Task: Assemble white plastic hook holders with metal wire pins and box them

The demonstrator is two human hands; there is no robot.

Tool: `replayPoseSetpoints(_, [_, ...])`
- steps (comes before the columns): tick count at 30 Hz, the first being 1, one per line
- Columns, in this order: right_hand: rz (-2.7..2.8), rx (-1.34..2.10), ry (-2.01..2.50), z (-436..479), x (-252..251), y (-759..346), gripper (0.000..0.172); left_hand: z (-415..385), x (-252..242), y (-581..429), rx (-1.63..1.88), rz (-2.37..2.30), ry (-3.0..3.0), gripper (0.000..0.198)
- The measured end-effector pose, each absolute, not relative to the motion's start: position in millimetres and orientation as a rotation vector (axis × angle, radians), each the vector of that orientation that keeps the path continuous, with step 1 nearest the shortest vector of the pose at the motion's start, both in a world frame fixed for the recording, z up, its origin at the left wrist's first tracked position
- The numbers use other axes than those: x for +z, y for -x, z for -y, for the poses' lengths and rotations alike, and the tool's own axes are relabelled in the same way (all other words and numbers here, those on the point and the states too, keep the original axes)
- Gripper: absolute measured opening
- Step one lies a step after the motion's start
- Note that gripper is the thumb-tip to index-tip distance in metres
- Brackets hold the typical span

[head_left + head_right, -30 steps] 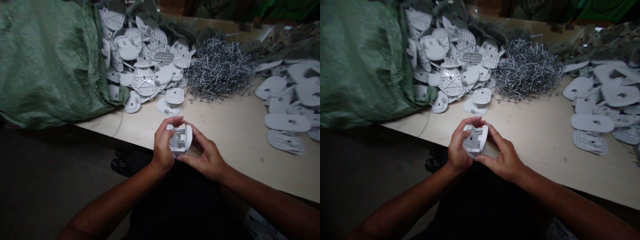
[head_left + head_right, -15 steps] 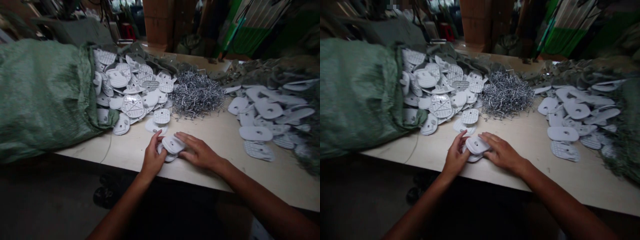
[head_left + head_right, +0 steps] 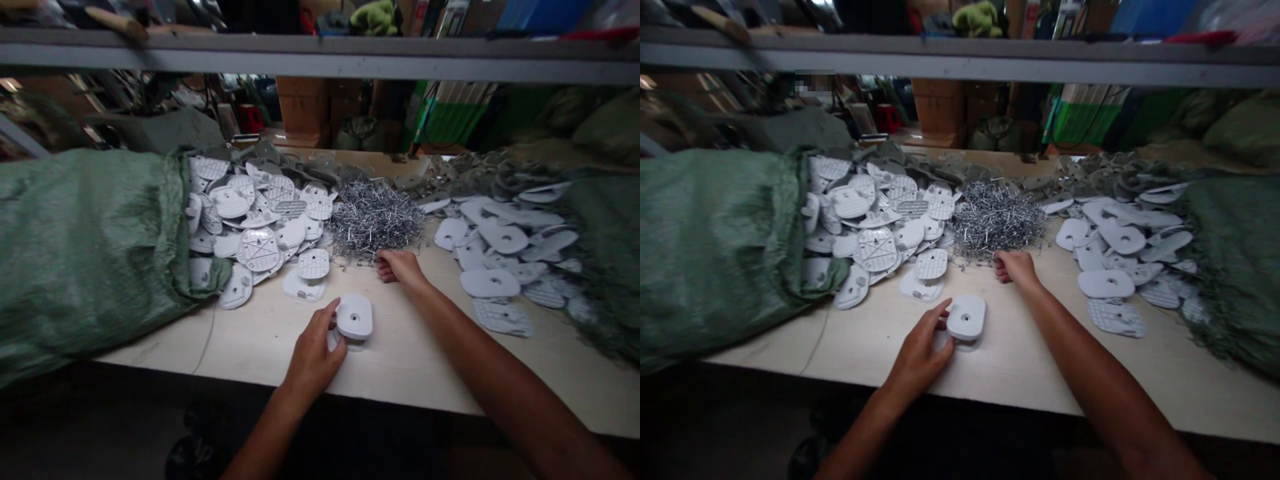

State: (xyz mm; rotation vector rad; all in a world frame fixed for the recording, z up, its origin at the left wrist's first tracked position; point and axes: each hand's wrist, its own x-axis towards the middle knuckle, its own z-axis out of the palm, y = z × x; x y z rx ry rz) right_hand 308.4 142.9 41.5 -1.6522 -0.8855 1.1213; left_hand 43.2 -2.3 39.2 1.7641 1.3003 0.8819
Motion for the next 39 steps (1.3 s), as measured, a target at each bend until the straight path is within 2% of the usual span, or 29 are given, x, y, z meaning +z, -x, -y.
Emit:
replayPoseSetpoints(4, [0.783,1.163,1.606,-149.6,43.4,-301.3,0.023,2.7,25.7,-22.4,0.924,-1.287,-1.609,0.07])
replayPoseSetpoints(10, [0.782,0.96,1.551,-141.9,60.9,-318.3,0.015,2.7,14.3,3.7,1.047,-1.3,-1.393,0.049])
replayPoseSetpoints(14, [0.826,0.916,1.553,-134.1,64.0,-317.1,0.018,4.9,13.8,2.6,1.061,-1.304,-1.435,0.041])
replayPoseSetpoints(24, [0.738,1.048,1.577,-126.2,60.3,-326.0,0.016,7.3,14.6,4.6,1.075,-1.272,-1.52,0.03])
replayPoseSetpoints(39, [0.621,1.226,1.531,-105.2,53.4,-329.6,0.015,9.1,10.0,6.1,1.044,-1.225,-1.619,0.025])
